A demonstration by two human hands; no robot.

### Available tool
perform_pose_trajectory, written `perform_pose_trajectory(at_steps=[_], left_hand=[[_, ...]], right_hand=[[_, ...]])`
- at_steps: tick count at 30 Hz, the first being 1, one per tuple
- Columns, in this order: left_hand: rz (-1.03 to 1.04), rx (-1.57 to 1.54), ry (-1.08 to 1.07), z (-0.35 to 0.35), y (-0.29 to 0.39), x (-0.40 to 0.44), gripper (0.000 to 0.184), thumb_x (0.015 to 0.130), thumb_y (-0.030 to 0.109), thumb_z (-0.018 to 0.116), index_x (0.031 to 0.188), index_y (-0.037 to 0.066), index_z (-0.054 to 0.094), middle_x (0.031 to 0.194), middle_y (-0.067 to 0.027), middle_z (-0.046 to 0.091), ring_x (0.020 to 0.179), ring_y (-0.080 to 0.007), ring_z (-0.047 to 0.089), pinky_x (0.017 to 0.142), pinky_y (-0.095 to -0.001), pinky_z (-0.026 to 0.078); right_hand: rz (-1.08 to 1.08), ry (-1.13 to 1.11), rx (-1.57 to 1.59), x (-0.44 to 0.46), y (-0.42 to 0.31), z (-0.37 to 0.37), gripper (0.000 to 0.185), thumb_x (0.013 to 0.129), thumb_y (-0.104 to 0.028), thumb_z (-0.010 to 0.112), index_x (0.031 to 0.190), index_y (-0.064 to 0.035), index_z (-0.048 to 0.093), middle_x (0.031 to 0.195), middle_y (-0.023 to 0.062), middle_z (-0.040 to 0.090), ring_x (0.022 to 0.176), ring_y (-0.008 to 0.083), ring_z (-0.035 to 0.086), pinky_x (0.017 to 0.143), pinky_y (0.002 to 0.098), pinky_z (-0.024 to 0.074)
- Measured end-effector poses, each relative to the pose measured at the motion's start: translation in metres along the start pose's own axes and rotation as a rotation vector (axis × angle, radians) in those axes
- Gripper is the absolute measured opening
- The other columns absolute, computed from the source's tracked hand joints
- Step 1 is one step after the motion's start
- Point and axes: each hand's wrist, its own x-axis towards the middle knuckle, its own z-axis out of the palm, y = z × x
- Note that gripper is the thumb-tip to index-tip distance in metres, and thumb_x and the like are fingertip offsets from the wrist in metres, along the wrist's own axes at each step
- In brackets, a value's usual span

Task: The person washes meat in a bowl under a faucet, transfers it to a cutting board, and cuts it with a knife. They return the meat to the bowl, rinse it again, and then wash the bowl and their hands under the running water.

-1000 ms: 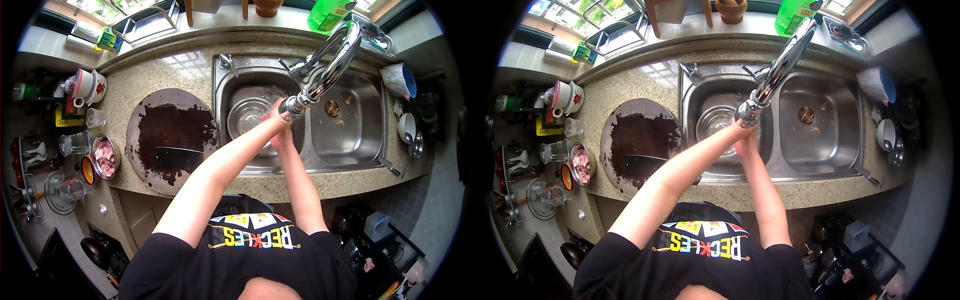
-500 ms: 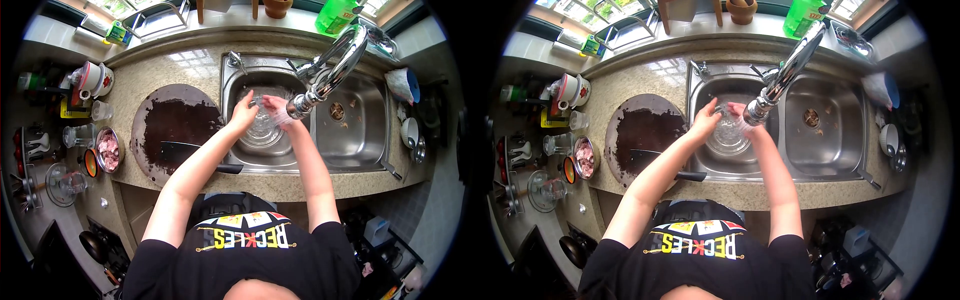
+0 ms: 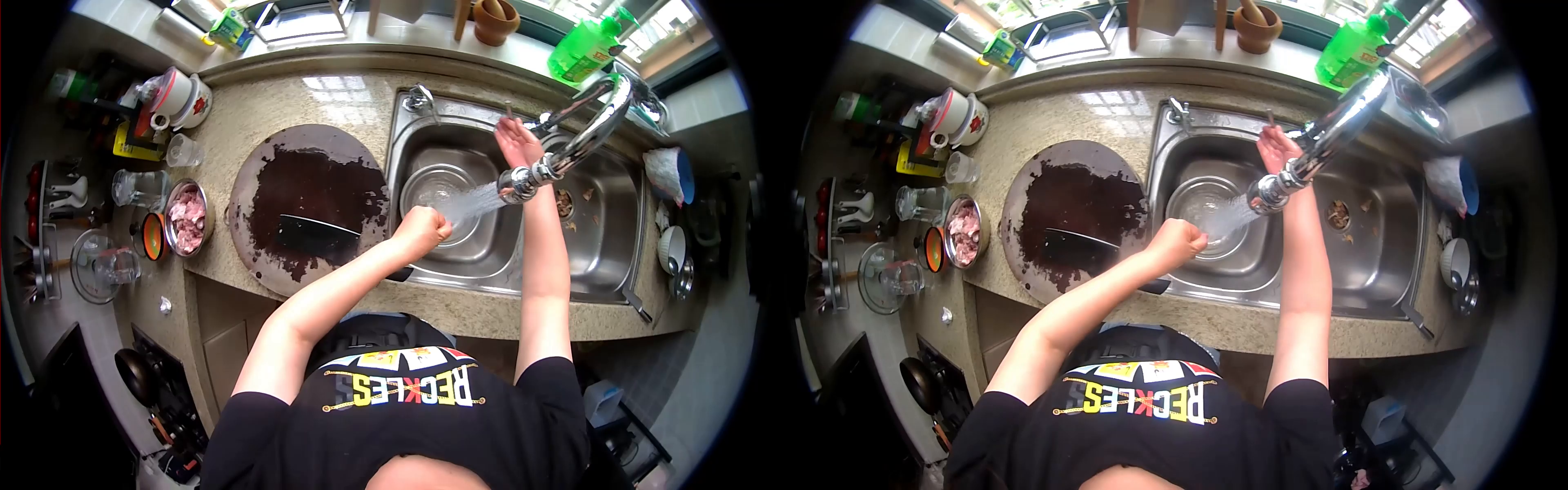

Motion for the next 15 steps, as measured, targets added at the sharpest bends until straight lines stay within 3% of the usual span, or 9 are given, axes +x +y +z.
perform_pose_trajectory(at_steps=[4,5,6,7,10,11,13,14,15], left_hand=[[0.279,0.141,0.240,0.004,-0.015,-0.007,0.013,0.066,0.012,0.061,0.063,0.000,0.062,0.060,-0.0194,0.055,0.060,-0.0346,0.059,0.059,-0.0403,0.047],[0.346,0.189,0.273,0.002,-0.015,-0.008,0.011,0.065,0.011,0.060,0.063,0.001,0.063,0.061,-0.0187,0.056,0.064,-0.0350,0.059,0.061,-0.0401,0.047],[0.314,0.261,0.171,0.000,-0.012,-0.006,0.011,0.066,0.010,0.060,0.071,0.002,0.064,0.074,-0.0186,0.057,0.075,-0.0351,0.058,0.069,-0.0409,0.047],[0.285,0.327,0.061,-0.003,-0.009,-0.006,0.016,0.066,0.009,0.060,0.079,0.003,0.066,0.086,-0.0185,0.059,0.086,-0.0353,0.058,0.076,-0.0416,0.047],[0.330,0.523,-0.062,-0.007,-0.004,-0.020,0.043,0.072,0.008,0.058,0.115,0.011,0.056,0.135,-0.0166,0.032,0.124,-0.0401,0.030,0.098,-0.0568,0.029],[0.335,0.555,-0.161,-0.010,-0.002,-0.024,0.052,0.074,0.008,0.057,0.125,0.015,0.050,0.144,-0.0146,0.020,0.131,-0.0411,0.020,0.101,-0.0618,0.022],[0.339,0.558,-0.164,-0.017,-0.003,-0.033,0.054,0.075,0.009,0.058,0.127,0.018,0.048,0.147,-0.0123,0.016,0.133,-0.0406,0.017,0.102,-0.0608,0.022],[0.387,0.547,-0.162,-0.025,-0.002,-0.042,0.054,0.075,0.009,0.058,0.127,0.018,0.049,0.147,-0.0118,0.017,0.132,-0.0403,0.019,0.102,-0.0599,0.023],[0.440,0.538,-0.159,-0.032,-0.002,-0.048,0.054,0.075,0.009,0.058,0.127,0.018,0.049,0.146,-0.0112,0.019,0.132,-0.0400,0.021,0.102,-0.0590,0.024]], right_hand=[[0.062,-0.188,0.112,0.003,-0.008,0.001,0.038,0.087,-0.025,0.057,0.109,0.0063,0.053,0.113,0.0153,0.056,0.109,0.0263,0.050,0.099,0.0434,0.0376],[0.004,-0.024,0.047,-0.012,-0.001,0.017,0.041,0.089,-0.024,0.053,0.119,0.0021,0.047,0.123,0.0137,0.049,0.117,0.0266,0.044,0.102,0.0451,0.0345],[0.006,-0.071,0.000,-0.016,0.006,0.016,0.043,0.092,-0.024,0.048,0.129,-0.0037,0.040,0.136,0.0128,0.037,0.126,0.0270,0.035,0.105,0.0444,0.0300],[0.094,-0.404,0.035,-0.022,0.007,0.002,0.046,0.094,-0.025,0.042,0.135,-0.0063,0.032,0.140,0.0138,0.031,0.129,0.0278,0.031,0.108,0.0424,0.0269],[0.136,-0.300,0.018,-0.100,0.026,0.043,0.051,0.095,-0.031,0.039,0.139,-0.0077,0.024,0.140,0.0192,0.029,0.130,0.0294,0.029,0.108,0.0397,0.0272],[0.159,-0.220,-0.241,-0.110,0.031,0.030,0.054,0.094,-0.031,0.043,0.139,-0.0081,0.024,0.135,0.0186,0.036,0.123,0.0286,0.039,0.102,0.0380,0.0355],[0.263,0.083,-1.020,-0.138,0.047,0.024,0.056,0.087,-0.033,0.056,0.133,-0.0068,0.038,0.119,0.0144,0.053,0.098,0.0233,0.057,0.084,0.0335,0.0456],[0.114,-0.048,-1.626,-0.131,0.052,-0.012,0.051,0.085,-0.031,0.060,0.128,-0.0071,0.045,0.114,0.0115,0.056,0.095,0.0204,0.058,0.081,0.0312,0.0454],[0.012,-0.064,-1.647,-0.142,0.061,-0.007,0.044,0.084,-0.024,0.061,0.123,-0.0044,0.050,0.110,0.0102,0.058,0.096,0.0180,0.057,0.082,0.0301,0.0445]])
